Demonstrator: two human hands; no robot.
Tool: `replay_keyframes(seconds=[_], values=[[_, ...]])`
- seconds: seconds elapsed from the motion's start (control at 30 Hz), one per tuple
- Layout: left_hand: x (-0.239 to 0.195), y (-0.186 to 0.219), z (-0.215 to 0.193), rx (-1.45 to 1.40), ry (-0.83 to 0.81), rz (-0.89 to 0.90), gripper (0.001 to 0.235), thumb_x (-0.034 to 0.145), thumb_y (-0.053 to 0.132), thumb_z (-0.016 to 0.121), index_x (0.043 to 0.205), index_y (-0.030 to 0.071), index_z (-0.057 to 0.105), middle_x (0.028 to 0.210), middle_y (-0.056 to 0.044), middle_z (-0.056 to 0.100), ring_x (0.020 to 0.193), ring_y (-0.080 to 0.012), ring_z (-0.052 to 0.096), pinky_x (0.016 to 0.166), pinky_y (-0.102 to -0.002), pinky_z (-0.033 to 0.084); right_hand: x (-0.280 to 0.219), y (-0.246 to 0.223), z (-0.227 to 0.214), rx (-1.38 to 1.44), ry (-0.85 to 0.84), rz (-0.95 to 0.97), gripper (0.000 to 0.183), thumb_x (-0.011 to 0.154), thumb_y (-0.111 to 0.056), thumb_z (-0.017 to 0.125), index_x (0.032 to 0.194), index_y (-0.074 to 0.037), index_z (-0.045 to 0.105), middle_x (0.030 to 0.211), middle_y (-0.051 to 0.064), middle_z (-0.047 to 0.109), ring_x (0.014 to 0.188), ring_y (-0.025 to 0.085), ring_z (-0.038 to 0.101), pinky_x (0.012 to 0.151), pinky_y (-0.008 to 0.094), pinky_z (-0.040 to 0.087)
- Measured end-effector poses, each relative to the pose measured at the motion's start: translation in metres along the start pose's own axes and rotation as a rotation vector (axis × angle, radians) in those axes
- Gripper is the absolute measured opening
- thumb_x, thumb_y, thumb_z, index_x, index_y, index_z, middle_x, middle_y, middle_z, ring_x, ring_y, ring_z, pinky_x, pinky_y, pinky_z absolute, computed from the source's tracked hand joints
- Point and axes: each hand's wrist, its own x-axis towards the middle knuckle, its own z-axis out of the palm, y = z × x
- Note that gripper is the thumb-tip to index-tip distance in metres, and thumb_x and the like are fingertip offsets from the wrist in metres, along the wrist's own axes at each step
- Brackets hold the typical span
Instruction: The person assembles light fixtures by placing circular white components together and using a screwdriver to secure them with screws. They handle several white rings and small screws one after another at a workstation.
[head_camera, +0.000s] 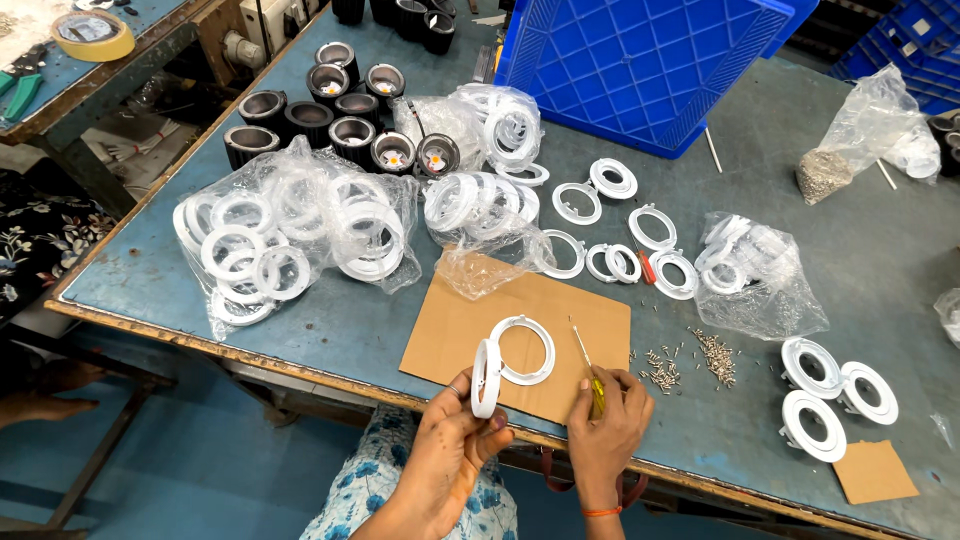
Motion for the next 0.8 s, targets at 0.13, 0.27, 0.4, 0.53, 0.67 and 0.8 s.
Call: replay_keyframes(seconds=[0.13, 0.27, 0.4, 0.53, 0.67, 0.8], values=[[0.000, -0.001, 0.001, -0.036, -0.033, -0.032, 0.040, 0.095, -0.002, 0.048, 0.134, 0.000, 0.056, 0.086, -0.003, 0.061, 0.073, -0.0087, 0.063, 0.067, -0.024, 0.063, -0.001, 0.000, 0.000, -0.003, -0.002, -0.002, 0.023, 0.089, -0.013, 0.068, 0.110, -0.005, 0.075, 0.114, 0.013, 0.063, 0.108, 0.033, 0.055, 0.094, 0.044, 0.046], [-0.001, -0.001, 0.000, -0.022, -0.099, -0.053, 0.039, 0.095, 0.000, 0.049, 0.134, -0.003, 0.055, 0.082, -0.006, 0.061, 0.072, -0.0092, 0.063, 0.065, -0.023, 0.063, 0.000, 0.000, 0.001, -0.002, 0.000, 0.000, 0.023, 0.089, -0.013, 0.069, 0.110, -0.005, 0.075, 0.114, 0.012, 0.063, 0.108, 0.033, 0.055, 0.093, 0.044, 0.046], [-0.001, -0.001, -0.001, -0.002, -0.132, -0.065, 0.043, 0.095, 0.001, 0.050, 0.137, 0.000, 0.054, 0.081, -0.005, 0.062, 0.071, -0.0088, 0.064, 0.065, -0.023, 0.063, -0.001, 0.001, 0.001, 0.001, -0.007, 0.004, 0.023, 0.089, -0.012, 0.068, 0.110, -0.005, 0.075, 0.113, 0.013, 0.063, 0.107, 0.034, 0.055, 0.092, 0.044, 0.046], [-0.002, -0.001, 0.001, 0.019, -0.171, -0.047, 0.043, 0.097, 0.002, 0.050, 0.139, -0.002, 0.053, 0.085, -0.006, 0.062, 0.074, -0.0091, 0.064, 0.066, -0.025, 0.063, 0.000, 0.001, 0.001, -0.001, -0.005, -0.002, 0.023, 0.089, -0.013, 0.069, 0.110, -0.005, 0.075, 0.113, 0.013, 0.063, 0.107, 0.034, 0.055, 0.092, 0.044, 0.046], [-0.007, 0.004, 0.009, 0.185, -0.050, 0.004, 0.044, 0.095, 0.008, 0.046, 0.138, 0.008, 0.053, 0.099, -0.001, 0.067, 0.076, -0.0075, 0.066, 0.066, -0.029, 0.064, -0.001, 0.002, 0.002, -0.007, -0.001, 0.001, 0.023, 0.089, -0.013, 0.069, 0.110, -0.005, 0.074, 0.113, 0.013, 0.063, 0.107, 0.034, 0.056, 0.093, 0.044, 0.046], [-0.003, 0.014, 0.006, 0.323, -0.067, 0.084, 0.035, 0.099, 0.014, 0.045, 0.132, 0.008, 0.055, 0.106, -0.006, 0.067, 0.083, -0.0106, 0.069, 0.071, -0.032, 0.066, -0.002, 0.003, 0.004, -0.017, 0.012, -0.006, 0.022, 0.089, -0.013, 0.070, 0.109, -0.005, 0.074, 0.114, 0.013, 0.064, 0.108, 0.035, 0.056, 0.094, 0.044, 0.046]])
